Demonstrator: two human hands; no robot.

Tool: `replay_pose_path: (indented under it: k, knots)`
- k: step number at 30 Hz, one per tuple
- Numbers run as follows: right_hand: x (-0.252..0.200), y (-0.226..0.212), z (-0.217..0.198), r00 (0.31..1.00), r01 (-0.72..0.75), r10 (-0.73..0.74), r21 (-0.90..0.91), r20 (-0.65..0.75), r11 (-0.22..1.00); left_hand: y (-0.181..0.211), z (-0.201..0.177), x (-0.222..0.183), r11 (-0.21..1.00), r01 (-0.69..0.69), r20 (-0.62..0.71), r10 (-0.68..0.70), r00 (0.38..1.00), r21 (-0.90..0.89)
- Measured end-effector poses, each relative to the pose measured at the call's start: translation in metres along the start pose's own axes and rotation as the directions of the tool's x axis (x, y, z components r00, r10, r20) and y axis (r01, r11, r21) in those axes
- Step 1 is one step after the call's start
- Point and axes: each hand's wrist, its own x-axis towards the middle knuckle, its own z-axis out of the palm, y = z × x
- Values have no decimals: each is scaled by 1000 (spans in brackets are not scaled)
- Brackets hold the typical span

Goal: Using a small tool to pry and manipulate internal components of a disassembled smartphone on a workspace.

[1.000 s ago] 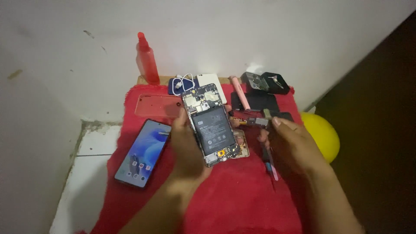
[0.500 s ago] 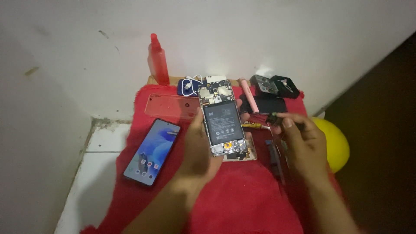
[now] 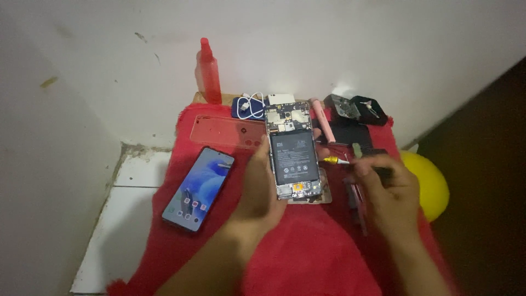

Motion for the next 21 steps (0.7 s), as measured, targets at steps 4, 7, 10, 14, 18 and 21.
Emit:
replay_pose_path:
  k: [4,7,10,14,18,21]
  knots:
    - [-2,-19,4,973,-207,199,58,119,977,5,4,-4,1000,-14,-19,13,1000,-19]
    - [-3,-21,6,932,235,-203,-78,299,969,2,-1,-2,996,-75,8,75,997,-54]
    - [-6,-22,8,842,453,-342,-201,418,869,-1,-5,-1,999,-40,-48,40,998,-7]
    - [-10,-27,14,759,543,-445,-85,475,835,5,-2,-7,997,-70,81,72,994,-23]
    - [-9,-24,14,724,608,-465,-153,509,779,9,2,-8,999,-3,20,3,1000,-35]
    - [-9,-26,16,721,601,-431,-180,542,779,14,8,-11,998,66,-173,-62,983,20]
